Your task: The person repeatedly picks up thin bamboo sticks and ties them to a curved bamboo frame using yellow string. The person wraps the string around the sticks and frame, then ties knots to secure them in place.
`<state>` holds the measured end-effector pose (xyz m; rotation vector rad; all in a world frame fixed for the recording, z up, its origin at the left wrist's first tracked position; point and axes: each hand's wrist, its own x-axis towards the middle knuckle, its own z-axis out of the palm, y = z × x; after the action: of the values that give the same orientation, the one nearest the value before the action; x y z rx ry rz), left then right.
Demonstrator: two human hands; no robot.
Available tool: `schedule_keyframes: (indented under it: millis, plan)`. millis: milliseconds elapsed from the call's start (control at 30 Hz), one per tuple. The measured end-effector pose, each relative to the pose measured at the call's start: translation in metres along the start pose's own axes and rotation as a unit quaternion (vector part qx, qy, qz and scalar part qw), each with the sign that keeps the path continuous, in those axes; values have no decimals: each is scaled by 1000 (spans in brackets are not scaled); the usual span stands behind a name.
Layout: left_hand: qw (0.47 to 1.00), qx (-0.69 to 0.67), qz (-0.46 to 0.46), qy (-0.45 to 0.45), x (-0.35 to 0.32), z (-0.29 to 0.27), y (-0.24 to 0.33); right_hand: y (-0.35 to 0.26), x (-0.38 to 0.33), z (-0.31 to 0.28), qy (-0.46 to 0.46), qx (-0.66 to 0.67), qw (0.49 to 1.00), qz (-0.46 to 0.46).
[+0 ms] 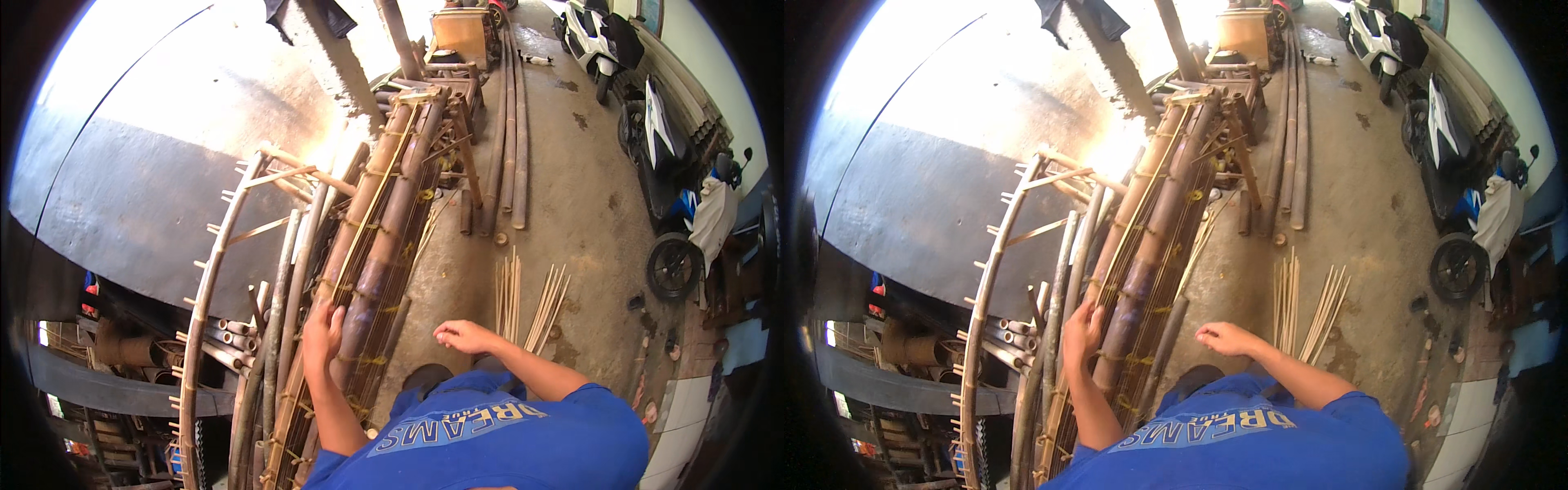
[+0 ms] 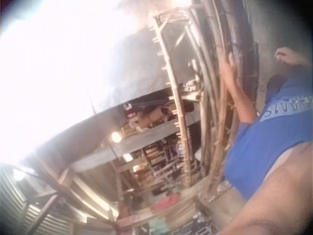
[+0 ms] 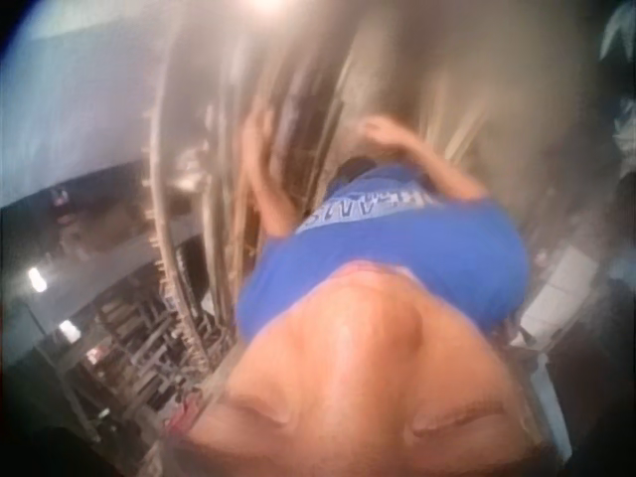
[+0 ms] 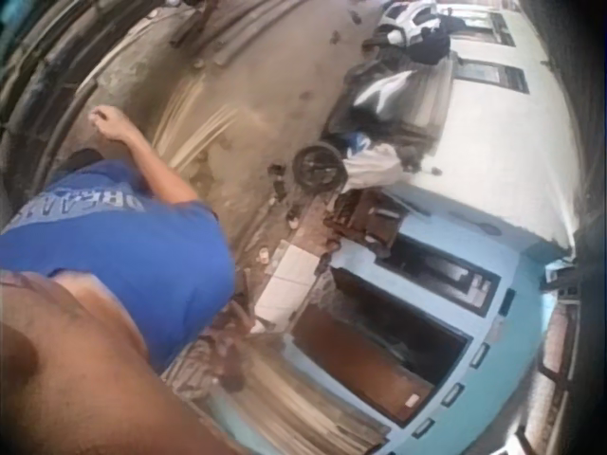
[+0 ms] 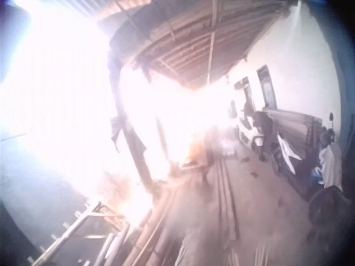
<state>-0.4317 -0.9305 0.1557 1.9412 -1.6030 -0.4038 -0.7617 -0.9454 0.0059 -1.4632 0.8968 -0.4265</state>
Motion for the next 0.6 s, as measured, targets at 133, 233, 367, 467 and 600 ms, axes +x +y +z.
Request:
schedule_keyframes:
  millis: [133, 233, 367, 467, 600]
  plan:
    - [998, -37, 34, -32, 116, 74, 96, 9, 32, -108, 92, 48, 995, -3]
    - [998, -30, 54, -23, 200, 122, 124, -7, 50, -166, 137, 124, 983, -2]
    - [996, -14, 81, 34, 314, 190, 121, 3, 89, -224, 165, 162, 973, 22]
    - [998, 46, 26, -19, 390, 226, 111, 13, 116, -257, 154, 161, 974, 48]
    - [996, 82, -9, -39, 457, 267, 82, 16, 144, -300, 124, 147, 974, 119]
